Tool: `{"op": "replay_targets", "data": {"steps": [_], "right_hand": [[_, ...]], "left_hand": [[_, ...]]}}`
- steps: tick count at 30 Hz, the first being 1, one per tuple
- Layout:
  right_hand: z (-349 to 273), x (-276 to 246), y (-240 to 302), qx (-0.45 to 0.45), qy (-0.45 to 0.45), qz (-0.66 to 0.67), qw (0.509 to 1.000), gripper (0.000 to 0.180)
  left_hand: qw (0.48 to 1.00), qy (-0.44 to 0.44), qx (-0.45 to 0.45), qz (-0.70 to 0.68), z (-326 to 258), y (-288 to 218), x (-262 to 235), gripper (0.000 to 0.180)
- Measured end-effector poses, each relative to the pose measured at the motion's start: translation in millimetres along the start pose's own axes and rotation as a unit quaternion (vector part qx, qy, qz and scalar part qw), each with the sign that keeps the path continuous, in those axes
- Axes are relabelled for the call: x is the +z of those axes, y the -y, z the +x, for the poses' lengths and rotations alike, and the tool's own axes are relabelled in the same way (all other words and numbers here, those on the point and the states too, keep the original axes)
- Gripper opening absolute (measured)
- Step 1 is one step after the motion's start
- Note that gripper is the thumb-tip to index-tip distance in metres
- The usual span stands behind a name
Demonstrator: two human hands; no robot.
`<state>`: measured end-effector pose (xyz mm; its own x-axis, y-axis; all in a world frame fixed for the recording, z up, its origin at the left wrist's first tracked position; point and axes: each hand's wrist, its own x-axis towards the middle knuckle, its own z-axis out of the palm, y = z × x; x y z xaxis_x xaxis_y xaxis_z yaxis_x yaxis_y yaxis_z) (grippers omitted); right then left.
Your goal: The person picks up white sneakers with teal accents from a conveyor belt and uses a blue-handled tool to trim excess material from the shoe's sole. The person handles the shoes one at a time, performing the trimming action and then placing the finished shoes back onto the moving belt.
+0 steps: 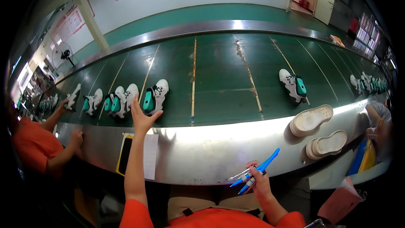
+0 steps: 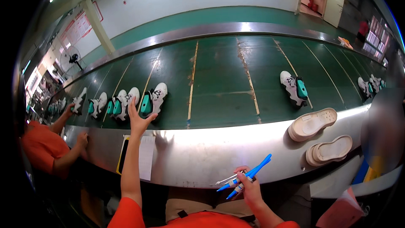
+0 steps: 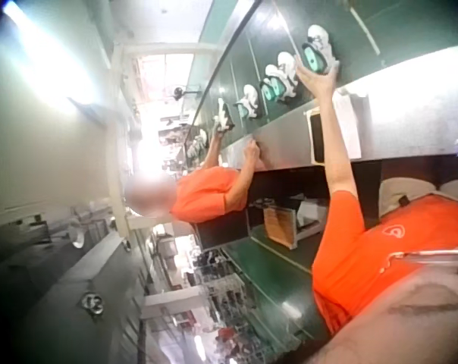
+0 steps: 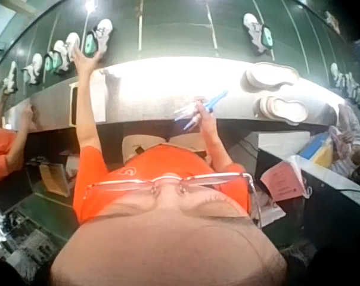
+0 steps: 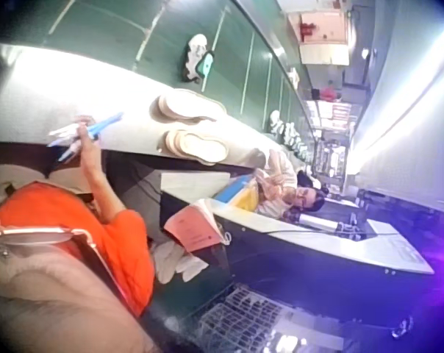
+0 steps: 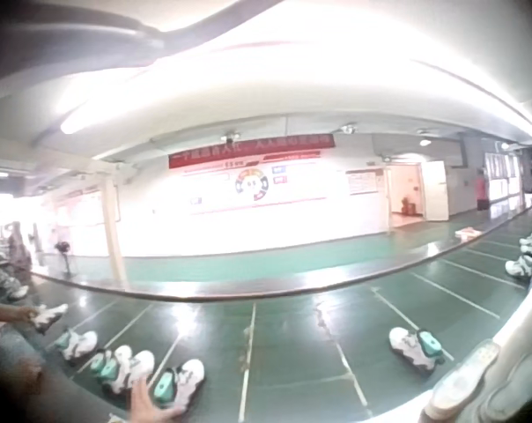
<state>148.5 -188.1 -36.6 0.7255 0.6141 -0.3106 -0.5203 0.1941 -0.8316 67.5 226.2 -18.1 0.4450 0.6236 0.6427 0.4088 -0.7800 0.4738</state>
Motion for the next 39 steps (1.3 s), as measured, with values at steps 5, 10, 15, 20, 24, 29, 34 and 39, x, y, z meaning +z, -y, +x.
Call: {"op": "replay_targets", "data": {"steps": [5,10,15,20,24,29,34,39], "right_hand": [[-1.4,-7.6,1.8,-0.051,-0.011,0.018,0.998,0.013],[-13.3,-11.5,12.6,-0.087,-0.021,-0.003,0.996,0.012],[-24.5,-17.3,22.3,-0.054,-0.059,-0.012,0.997,0.013],[-18.7,-18.9,17.0,-0.043,-0.067,0.008,0.997,0.013],[-14.3,-21.1,13.5,-0.048,-0.083,0.001,0.995,0.014],[-12.2,-24.7,14.5,-0.074,-0.108,0.006,0.991,0.014],[-7.0,-18.7,18.3,-0.102,-0.112,0.012,0.988,0.012],[2.2,-15.5,15.9,-0.176,-0.114,0.007,0.978,0.017]], "left_hand": [[0.995,0.100,-0.016,-0.026,16.3,44.6,33.2,0.090],[0.987,0.148,-0.022,0.063,34.6,9.7,25.8,0.078],[0.925,0.342,-0.078,-0.147,-21.7,-98.1,-30.3,0.072],[0.972,0.225,0.013,-0.063,-122.0,-156.7,-30.8,0.068],[0.964,0.266,0.011,-0.002,-151.0,-198.9,-27.7,0.072],[0.844,0.472,-0.137,-0.215,-115.0,-200.9,-47.6,0.060],[0.938,0.296,-0.056,-0.169,-65.2,-128.6,53.0,0.041],[0.846,0.415,-0.214,-0.259,-65.0,-121.6,118.8,0.040]]}}
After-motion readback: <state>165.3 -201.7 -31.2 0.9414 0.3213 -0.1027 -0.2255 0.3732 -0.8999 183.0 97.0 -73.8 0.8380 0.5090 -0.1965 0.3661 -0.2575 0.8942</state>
